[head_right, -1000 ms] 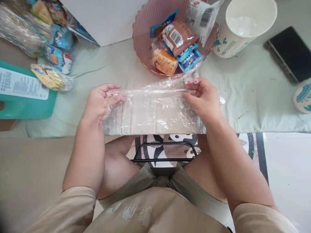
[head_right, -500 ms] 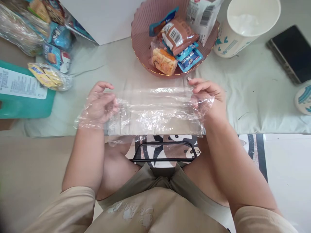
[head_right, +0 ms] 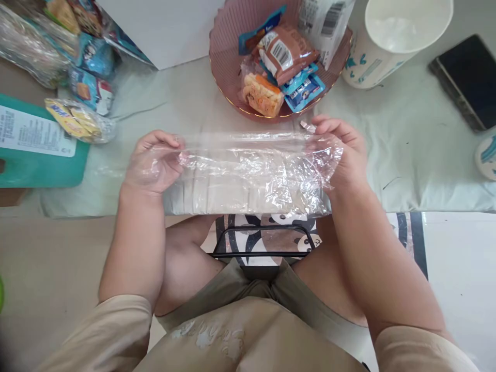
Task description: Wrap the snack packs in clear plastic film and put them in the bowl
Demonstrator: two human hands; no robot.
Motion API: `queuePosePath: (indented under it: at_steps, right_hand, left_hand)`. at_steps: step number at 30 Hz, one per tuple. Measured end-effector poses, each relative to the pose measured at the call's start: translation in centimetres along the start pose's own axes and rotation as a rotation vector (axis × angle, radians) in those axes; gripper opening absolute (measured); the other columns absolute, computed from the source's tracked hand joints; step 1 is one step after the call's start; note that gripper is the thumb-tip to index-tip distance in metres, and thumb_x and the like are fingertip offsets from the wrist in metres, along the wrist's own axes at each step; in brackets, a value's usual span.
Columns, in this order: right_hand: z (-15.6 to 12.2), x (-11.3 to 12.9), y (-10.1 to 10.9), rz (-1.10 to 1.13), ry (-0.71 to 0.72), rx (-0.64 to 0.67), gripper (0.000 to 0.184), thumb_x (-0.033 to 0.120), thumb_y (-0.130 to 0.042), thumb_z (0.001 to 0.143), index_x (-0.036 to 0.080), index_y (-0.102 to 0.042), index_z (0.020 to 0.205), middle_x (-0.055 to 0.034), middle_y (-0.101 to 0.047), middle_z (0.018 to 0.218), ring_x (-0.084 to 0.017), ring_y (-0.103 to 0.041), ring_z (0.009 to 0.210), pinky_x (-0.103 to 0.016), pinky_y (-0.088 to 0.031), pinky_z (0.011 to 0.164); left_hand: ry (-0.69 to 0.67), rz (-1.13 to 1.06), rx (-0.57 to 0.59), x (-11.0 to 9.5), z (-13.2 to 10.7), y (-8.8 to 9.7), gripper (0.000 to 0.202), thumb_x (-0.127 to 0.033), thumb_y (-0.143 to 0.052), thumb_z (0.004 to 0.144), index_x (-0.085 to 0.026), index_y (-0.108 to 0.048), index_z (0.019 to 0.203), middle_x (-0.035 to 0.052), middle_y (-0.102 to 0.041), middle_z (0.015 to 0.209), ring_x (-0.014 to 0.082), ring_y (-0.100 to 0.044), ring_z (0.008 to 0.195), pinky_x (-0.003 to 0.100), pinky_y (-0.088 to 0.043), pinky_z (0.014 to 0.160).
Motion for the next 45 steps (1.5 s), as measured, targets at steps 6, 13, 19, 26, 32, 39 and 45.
queuePosePath:
  at_steps: [6, 13, 19, 26, 32, 39, 45]
  right_hand:
    - [0.1, 0.0, -0.1, -0.072, 0.082, 0.042, 0.027, 0.048, -0.060, 0.071, 0.023, -0.060, 0.059, -0.0101, -0.059, 0.083, -0.021, -0.058, 0.075, -0.038, -0.044, 0.063]
    - [-1.5, -1.4, -2.5, -0.169, -0.140, 0.307, 0.038, 0.025, -0.089, 0.056, 0.027, -0.067, 0.088, 0.0021, -0.054, 0.074, -0.012, -0.046, 0.059, -0.031, -0.033, 0.052]
    - [-2.9, -1.7, -3.0, -0.282, -0.259, 0.614, 0.042, 0.024, -0.089, 0.063, 0.025, -0.070, 0.100, 0.0026, -0.060, 0.088, -0.008, -0.051, 0.059, -0.024, -0.039, 0.048]
    - [-4.1, -0.9, -3.3, -0.234, -0.237, 0.830, 0.043, 0.047, -0.085, 0.081, 0.030, -0.073, 0.119, -0.0055, -0.071, 0.116, -0.020, -0.069, 0.100, -0.033, -0.061, 0.088]
    - [-6.0, -2.4, -8.4, -0.039, -0.289, 0.891, 0.066, 0.040, -0.093, 0.072, 0.029, -0.061, 0.128, -0.0064, -0.068, 0.131, -0.022, -0.067, 0.120, -0.041, -0.057, 0.107]
    - [-7.4, -2.9, -10.4, -0.122, -0.274, 0.887, 0.028, 0.036, -0.082, 0.081, 0.022, -0.057, 0.082, 0.0055, -0.056, 0.061, -0.009, -0.051, 0.053, -0.025, -0.043, 0.051]
    - [-3.9, -2.6, -6.6, -0.132, -0.102, 0.354, 0.030, 0.034, -0.077, 0.084, 0.026, -0.049, 0.081, 0.0057, -0.053, 0.063, -0.009, -0.050, 0.048, -0.026, -0.043, 0.046]
  left_hand:
    - [0.163, -0.005, -0.034, 1.5, -0.1, 0.6, 0.043, -0.051, -0.056, 0.091, -0.020, -0.070, 0.064, 0.0056, -0.068, 0.075, 0.0158, -0.066, 0.064, 0.033, -0.057, 0.065]
    - [0.101, 0.126, -0.042, 1.2, -0.3, 0.9, 0.027, -0.032, -0.091, 0.061, -0.018, -0.069, 0.069, 0.0023, -0.064, 0.072, 0.0129, -0.063, 0.062, 0.029, -0.053, 0.060]
    - [0.207, 0.121, 0.097, 1.4, -1.0, 0.1, 0.043, -0.007, -0.083, 0.054, -0.021, -0.070, 0.092, 0.0074, -0.066, 0.098, 0.0270, -0.075, 0.091, 0.026, -0.055, 0.056]
    - [0.230, 0.207, 0.364, 1.9, -1.9, -2.6, 0.046, -0.009, -0.076, 0.063, -0.022, -0.070, 0.107, 0.0059, -0.069, 0.097, 0.0218, -0.075, 0.090, 0.014, -0.046, 0.045]
    - [0.246, 0.193, 0.619, 2.8, -3.2, -7.4, 0.045, -0.014, -0.083, 0.061, -0.020, -0.076, 0.105, 0.0109, -0.067, 0.132, 0.0199, -0.077, 0.078, 0.020, -0.049, 0.042]
    - [0.249, -0.070, 0.415, 2.6, -2.6, -8.3, 0.069, -0.049, -0.084, 0.071, -0.030, -0.060, 0.133, 0.0075, -0.075, 0.124, 0.0315, -0.079, 0.101, 0.041, -0.066, 0.076]
    - [0.381, -0.197, 0.401, 5.1, -3.0, -9.9, 0.062, -0.047, -0.085, 0.072, -0.020, -0.061, 0.122, 0.0136, -0.077, 0.125, 0.0291, -0.078, 0.108, 0.039, -0.065, 0.088]
Point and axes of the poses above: each hand's wrist, its own z-axis towards the middle knuckle, its own y-axis out of the back of the hand, x = y × z, the point moved 9 cm from there along z, towards the middle knuckle
